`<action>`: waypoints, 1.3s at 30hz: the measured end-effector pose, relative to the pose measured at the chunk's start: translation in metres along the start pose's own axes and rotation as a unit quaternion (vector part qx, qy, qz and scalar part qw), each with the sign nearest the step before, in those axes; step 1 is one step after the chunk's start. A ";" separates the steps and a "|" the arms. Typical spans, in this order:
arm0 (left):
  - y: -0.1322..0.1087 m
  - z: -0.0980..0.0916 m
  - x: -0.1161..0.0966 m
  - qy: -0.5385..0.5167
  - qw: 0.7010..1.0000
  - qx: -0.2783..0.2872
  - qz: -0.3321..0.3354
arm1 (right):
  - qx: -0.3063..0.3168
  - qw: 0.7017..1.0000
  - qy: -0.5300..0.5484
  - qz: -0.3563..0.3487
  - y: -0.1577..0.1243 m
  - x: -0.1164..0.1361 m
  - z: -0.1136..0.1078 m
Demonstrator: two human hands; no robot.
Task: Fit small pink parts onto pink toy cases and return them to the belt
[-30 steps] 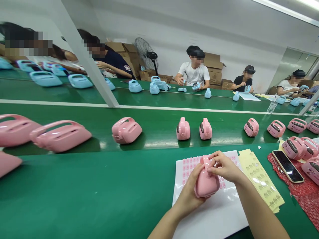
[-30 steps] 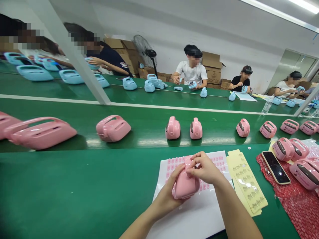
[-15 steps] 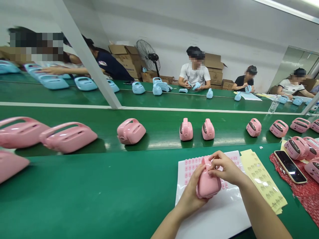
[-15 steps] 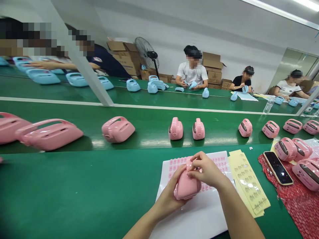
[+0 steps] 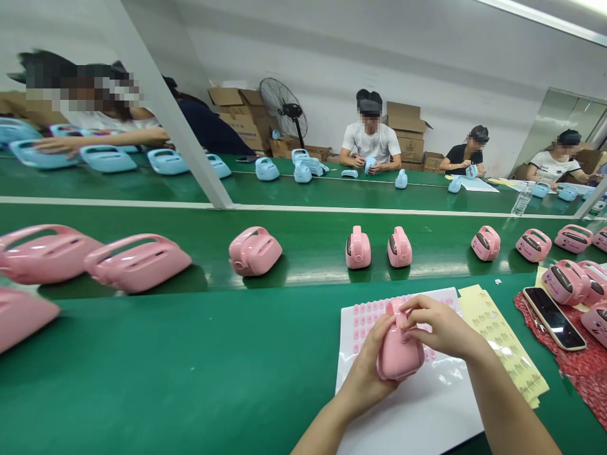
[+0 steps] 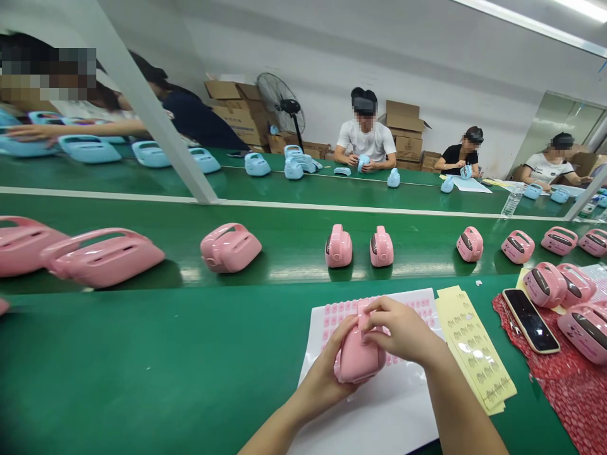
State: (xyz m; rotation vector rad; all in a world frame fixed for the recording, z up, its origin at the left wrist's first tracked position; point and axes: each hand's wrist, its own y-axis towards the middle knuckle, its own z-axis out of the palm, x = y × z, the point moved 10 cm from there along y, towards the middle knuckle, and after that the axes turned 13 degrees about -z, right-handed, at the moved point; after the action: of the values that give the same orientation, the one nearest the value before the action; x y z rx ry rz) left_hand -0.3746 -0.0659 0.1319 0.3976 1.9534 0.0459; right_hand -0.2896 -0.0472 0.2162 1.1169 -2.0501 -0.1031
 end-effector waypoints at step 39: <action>-0.008 -0.019 0.013 -0.001 0.999 -0.007 -0.041 | 0.072 0.986 -0.110 0.103 0.004 -0.002 0.028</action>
State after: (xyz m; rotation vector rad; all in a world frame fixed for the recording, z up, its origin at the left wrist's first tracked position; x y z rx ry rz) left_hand -0.3988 -0.0662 0.1266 0.3080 1.9656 0.0052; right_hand -0.3105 -0.0516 0.1970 1.0070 -2.3911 0.0270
